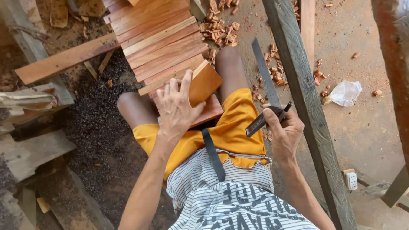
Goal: Measure and mark wood pieces using a square and a pen for upholstery preparation.
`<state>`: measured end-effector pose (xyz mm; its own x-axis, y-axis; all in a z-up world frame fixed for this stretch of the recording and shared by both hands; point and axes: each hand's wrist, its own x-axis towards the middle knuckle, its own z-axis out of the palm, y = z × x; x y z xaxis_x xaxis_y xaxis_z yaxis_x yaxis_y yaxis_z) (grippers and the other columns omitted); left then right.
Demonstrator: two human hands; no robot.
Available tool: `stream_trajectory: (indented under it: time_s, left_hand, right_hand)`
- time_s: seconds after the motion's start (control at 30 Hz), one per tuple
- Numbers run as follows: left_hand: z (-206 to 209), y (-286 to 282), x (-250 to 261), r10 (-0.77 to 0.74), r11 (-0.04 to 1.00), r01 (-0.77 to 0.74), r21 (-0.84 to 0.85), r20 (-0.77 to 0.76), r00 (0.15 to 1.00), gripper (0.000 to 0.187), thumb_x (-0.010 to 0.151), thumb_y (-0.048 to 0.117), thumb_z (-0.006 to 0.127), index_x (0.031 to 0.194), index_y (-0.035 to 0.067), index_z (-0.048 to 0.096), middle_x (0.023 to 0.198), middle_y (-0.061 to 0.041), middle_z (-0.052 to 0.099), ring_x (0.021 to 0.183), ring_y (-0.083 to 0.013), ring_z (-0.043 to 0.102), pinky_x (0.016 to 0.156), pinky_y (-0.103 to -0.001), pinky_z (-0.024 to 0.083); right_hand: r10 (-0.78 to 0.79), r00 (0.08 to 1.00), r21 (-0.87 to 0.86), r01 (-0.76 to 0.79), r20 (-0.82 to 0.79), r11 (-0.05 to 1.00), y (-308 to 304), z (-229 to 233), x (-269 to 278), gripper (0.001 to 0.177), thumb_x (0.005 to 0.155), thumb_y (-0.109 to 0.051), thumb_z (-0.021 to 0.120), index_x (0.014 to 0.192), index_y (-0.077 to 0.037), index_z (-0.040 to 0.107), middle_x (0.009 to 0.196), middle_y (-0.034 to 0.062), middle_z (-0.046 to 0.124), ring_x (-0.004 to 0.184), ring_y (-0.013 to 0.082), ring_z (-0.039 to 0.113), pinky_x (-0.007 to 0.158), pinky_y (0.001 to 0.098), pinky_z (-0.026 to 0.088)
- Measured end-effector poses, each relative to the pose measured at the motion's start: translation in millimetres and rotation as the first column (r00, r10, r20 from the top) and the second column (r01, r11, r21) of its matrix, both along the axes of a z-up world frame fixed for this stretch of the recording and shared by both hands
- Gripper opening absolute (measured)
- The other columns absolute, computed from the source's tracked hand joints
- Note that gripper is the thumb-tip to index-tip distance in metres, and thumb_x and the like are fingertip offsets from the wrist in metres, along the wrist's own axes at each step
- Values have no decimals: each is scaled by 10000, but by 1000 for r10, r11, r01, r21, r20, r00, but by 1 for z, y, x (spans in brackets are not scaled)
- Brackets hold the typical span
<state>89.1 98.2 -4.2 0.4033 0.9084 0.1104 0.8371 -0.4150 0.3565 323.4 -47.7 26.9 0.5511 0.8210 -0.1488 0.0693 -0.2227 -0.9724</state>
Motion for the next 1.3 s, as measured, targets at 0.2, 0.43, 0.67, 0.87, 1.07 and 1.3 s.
stream_trajectory:
  time_s: [0.2,0.43,0.67,0.87,1.07,1.3]
  left_hand:
    - [-2,-44,37,130,921,10,-388,333,934,1005,707,409,905,1499,30,417,1198,-202,541,1094,-384,552,957,-472,419]
    - [-27,-68,58,134,975,-76,-209,280,951,903,732,372,895,1444,11,471,1271,-203,537,1175,-369,488,1026,-482,394]
    - [18,-111,51,-22,970,175,-169,656,755,626,904,240,772,1402,-23,501,1304,-220,571,1221,-367,559,1025,-462,448]
    - [-7,-81,23,252,950,-62,-306,635,730,331,1016,-11,530,1338,4,604,1082,-181,647,1009,-355,634,914,-440,505]
    - [-33,-63,13,321,947,-238,-216,616,719,314,1048,-15,486,1344,0,591,1105,-186,635,1017,-356,588,939,-438,470]
    - [-50,-63,30,261,965,-218,-145,588,766,363,990,-32,535,1342,27,605,1068,-151,620,969,-339,577,905,-445,461]
  right_hand:
    - [-50,986,-4,50,-159,999,-7,17,-6,239,970,-214,774,1096,-19,718,791,-41,624,620,23,491,555,179,395]
    - [2,999,-48,1,52,999,-12,2,-2,243,926,-176,819,1052,-11,692,869,-35,685,759,17,595,666,172,471]
    - [-6,985,-182,37,171,983,5,-19,-28,250,899,-189,854,919,-41,654,752,-76,576,637,6,455,537,195,372]
    - [323,807,-254,-221,495,942,55,-10,-22,207,989,-234,751,1024,-38,698,776,41,545,620,58,418,544,256,358]
    - [684,627,-336,-596,373,730,129,-51,8,339,965,-187,707,1262,-29,661,980,68,656,755,136,534,720,316,488]
    - [654,748,-316,-651,-111,690,98,-63,29,304,1014,-151,643,1295,-37,625,996,6,636,895,71,568,798,246,498]
